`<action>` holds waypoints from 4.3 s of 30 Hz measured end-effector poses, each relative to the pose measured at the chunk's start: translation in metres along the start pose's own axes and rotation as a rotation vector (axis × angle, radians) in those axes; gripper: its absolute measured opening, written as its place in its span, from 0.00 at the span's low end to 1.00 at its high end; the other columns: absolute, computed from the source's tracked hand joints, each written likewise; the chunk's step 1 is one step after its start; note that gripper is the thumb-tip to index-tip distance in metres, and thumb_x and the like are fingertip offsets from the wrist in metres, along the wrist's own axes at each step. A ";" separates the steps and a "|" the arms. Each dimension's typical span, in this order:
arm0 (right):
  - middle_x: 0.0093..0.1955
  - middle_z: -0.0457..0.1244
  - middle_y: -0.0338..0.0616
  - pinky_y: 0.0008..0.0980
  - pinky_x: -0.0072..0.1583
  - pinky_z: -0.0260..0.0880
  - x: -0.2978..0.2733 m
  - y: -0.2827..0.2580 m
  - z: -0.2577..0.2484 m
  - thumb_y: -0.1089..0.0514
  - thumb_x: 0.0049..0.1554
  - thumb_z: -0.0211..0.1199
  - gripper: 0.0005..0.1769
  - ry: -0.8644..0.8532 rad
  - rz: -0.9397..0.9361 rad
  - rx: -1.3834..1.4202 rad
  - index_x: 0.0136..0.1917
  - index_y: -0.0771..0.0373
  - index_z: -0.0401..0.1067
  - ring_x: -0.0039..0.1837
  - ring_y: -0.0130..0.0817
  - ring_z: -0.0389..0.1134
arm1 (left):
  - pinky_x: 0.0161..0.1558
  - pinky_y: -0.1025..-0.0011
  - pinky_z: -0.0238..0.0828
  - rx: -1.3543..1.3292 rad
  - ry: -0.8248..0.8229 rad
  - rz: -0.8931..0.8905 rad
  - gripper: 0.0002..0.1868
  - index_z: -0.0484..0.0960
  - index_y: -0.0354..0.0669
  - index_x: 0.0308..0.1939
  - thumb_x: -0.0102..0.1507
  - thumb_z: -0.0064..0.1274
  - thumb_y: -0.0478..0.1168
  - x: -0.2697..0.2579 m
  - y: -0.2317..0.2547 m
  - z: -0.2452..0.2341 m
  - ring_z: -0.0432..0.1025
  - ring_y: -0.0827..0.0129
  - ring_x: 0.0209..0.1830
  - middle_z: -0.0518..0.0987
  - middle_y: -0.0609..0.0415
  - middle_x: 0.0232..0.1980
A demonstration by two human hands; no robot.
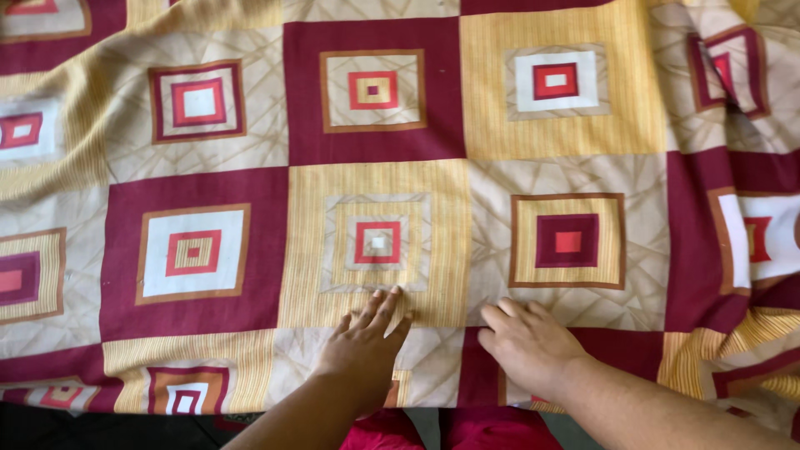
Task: The person folds a patterned bed sheet on a bed. They smooth the fabric, fold the edges, and align the corners to create a neat rectangular shape.
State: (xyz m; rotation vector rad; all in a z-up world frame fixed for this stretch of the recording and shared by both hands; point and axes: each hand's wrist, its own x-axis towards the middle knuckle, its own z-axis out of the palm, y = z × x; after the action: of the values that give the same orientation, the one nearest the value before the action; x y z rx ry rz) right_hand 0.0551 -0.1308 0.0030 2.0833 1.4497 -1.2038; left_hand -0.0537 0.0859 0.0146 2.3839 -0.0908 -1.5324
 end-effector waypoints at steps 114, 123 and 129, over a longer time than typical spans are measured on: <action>0.55 0.67 0.45 0.50 0.58 0.66 -0.287 0.130 0.163 0.32 0.63 0.55 0.30 0.913 1.625 2.297 0.62 0.58 0.72 0.57 0.41 0.66 | 0.74 0.38 0.32 -0.157 0.056 1.023 0.40 0.67 0.39 0.72 0.56 0.60 0.44 0.071 0.376 -0.050 0.47 0.59 0.84 0.59 0.50 0.81; 0.51 0.69 0.47 0.35 0.53 0.69 -0.302 0.148 0.223 0.49 0.58 0.68 0.22 1.254 1.522 2.102 0.60 0.64 0.73 0.51 0.36 0.69 | 0.74 0.42 0.46 -0.124 0.003 1.055 0.36 0.71 0.45 0.72 0.58 0.56 0.44 0.079 0.381 -0.035 0.55 0.53 0.80 0.64 0.47 0.78; 0.44 0.72 0.50 0.41 0.48 0.70 -0.339 0.148 0.246 0.40 0.61 0.63 0.22 0.908 1.771 1.380 0.54 0.61 0.77 0.45 0.40 0.72 | 0.66 0.60 0.67 -0.257 0.075 0.766 0.25 0.80 0.52 0.62 0.60 0.51 0.38 0.070 0.418 -0.024 0.70 0.59 0.68 0.77 0.57 0.67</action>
State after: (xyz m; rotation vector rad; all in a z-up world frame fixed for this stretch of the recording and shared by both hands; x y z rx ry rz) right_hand 0.0327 -0.5646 0.0973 3.0993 -1.7970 -0.1854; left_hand 0.0435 -0.3213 0.0826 1.8645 -0.6602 -1.0101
